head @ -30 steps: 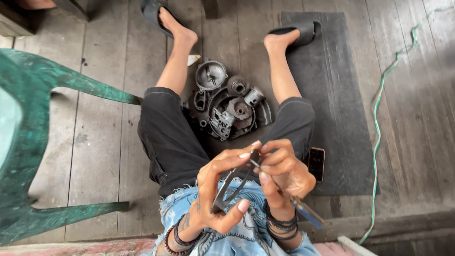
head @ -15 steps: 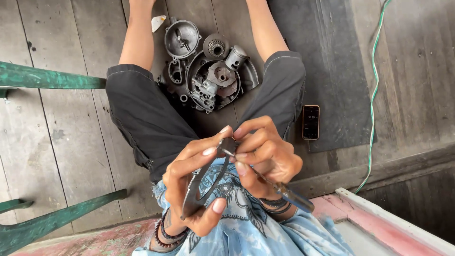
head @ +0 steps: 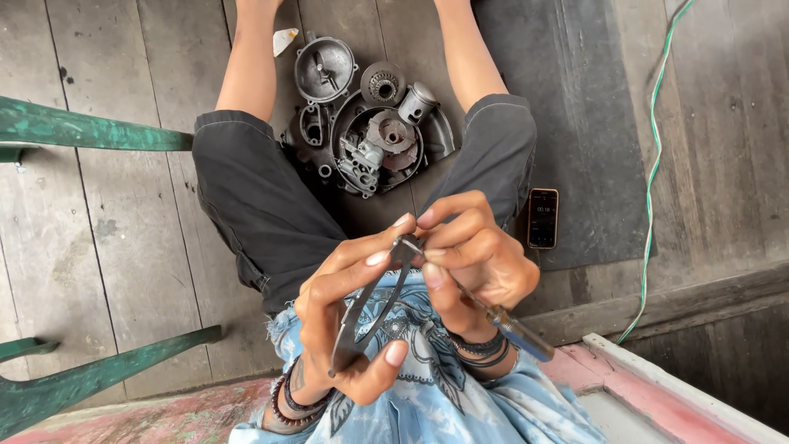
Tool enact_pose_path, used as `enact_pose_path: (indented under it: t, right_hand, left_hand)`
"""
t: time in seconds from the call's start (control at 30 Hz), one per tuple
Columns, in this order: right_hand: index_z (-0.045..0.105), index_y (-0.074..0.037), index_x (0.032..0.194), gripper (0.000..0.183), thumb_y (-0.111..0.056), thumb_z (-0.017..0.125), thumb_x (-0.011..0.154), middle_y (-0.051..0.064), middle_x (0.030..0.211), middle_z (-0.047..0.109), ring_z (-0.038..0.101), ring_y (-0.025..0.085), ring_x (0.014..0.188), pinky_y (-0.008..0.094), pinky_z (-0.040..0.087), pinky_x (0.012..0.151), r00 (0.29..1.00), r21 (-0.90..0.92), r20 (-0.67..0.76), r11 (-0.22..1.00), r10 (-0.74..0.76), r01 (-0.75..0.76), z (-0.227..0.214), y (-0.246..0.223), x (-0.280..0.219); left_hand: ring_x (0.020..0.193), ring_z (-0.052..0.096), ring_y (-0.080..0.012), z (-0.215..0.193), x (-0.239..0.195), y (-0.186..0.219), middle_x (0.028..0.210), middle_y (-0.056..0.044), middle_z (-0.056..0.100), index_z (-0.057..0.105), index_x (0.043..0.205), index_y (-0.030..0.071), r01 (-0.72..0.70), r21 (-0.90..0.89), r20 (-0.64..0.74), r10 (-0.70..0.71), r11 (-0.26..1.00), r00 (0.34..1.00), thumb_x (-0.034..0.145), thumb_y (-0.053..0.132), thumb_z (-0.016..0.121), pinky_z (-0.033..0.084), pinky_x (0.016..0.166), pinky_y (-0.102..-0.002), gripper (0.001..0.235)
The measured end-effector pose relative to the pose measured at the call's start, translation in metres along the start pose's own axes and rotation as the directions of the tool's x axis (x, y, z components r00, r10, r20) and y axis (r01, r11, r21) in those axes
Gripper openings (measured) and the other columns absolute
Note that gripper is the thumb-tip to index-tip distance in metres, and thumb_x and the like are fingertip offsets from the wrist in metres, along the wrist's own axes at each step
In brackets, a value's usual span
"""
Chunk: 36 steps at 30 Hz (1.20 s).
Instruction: Cleaning residue from a motorcycle engine component using a flathead screwdriver while sitting on the floor.
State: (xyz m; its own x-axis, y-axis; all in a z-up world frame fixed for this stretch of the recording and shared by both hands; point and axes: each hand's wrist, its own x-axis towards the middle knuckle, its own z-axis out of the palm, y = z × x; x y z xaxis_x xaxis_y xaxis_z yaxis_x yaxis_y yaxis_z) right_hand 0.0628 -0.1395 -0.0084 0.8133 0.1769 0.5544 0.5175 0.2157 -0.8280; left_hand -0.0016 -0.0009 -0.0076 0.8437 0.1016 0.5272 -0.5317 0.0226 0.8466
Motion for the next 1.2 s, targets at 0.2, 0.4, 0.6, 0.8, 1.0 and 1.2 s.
enact_pose_path:
  t: [0.2,0.4,0.6,0.8,1.0,1.2]
  right_hand:
    - [0.055,-0.010,0.081,0.011,-0.004,0.064,0.080,0.004,0.078,0.065,0.061,0.027,0.098,0.037,0.054,0.091,0.998,-0.051,0.056,0.998,0.025,-0.022,0.002,-0.003,-0.009]
    - [0.056,-0.009,0.082,0.010,-0.003,0.064,0.080,0.005,0.077,0.062,0.062,0.025,0.093,0.034,0.054,0.086,0.999,-0.018,0.040,1.000,-0.013,0.014,0.004,-0.001,-0.004]
    - [0.057,-0.012,0.088,0.011,-0.005,0.062,0.082,0.003,0.082,0.062,0.061,0.023,0.097,0.034,0.053,0.092,0.998,-0.003,-0.053,0.999,-0.040,0.040,-0.003,0.010,-0.006]
    - [0.057,-0.011,0.084,0.012,-0.004,0.064,0.079,0.004,0.076,0.062,0.060,0.023,0.089,0.033,0.055,0.084,0.999,-0.003,-0.010,0.999,-0.045,0.045,-0.005,0.008,-0.012]
    - [0.055,-0.011,0.087,0.011,-0.004,0.062,0.082,0.003,0.081,0.060,0.059,0.022,0.095,0.033,0.053,0.088,0.997,-0.009,-0.056,0.999,-0.051,0.050,-0.002,0.012,-0.010]
    - [0.055,-0.010,0.087,0.012,-0.002,0.059,0.080,0.004,0.078,0.058,0.057,0.022,0.095,0.028,0.053,0.080,0.995,-0.004,-0.096,1.000,-0.013,0.012,0.000,0.011,-0.010]
  left_hand:
    - [0.129,0.068,-0.0419,-0.004,-0.003,-0.001,0.138,-0.033,0.058,0.048,0.136,0.003,0.000,0.020,-0.020,0.001,1.000,1.000,0.083,0.023,0.065,0.063,0.107,-0.048,0.059]
    - [0.132,0.067,-0.0424,-0.004,-0.002,0.000,0.136,-0.029,0.060,0.049,0.136,0.002,-0.026,0.030,-0.026,0.026,0.999,0.999,0.086,0.024,0.064,0.062,0.110,-0.049,0.057]
    - [0.129,0.068,-0.0451,0.002,0.009,0.006,0.135,-0.030,0.060,0.049,0.133,0.002,-0.033,0.073,-0.001,0.033,0.997,0.999,0.086,0.025,0.065,0.062,0.108,-0.051,0.055]
    - [0.122,0.070,-0.0400,0.000,0.003,0.001,0.141,-0.033,0.057,0.049,0.135,-0.002,-0.054,0.048,0.012,0.054,0.997,0.998,0.082,0.025,0.063,0.064,0.101,-0.046,0.061]
    - [0.123,0.069,-0.0423,0.000,0.005,0.004,0.138,-0.033,0.058,0.050,0.132,-0.003,-0.024,0.020,0.005,0.024,1.000,1.000,0.081,0.024,0.063,0.062,0.105,-0.049,0.059]
    - [0.123,0.069,-0.0422,0.003,0.006,-0.001,0.135,-0.031,0.059,0.050,0.133,-0.005,-0.087,-0.003,-0.012,0.087,0.996,0.996,0.083,0.023,0.062,0.062,0.104,-0.051,0.058]
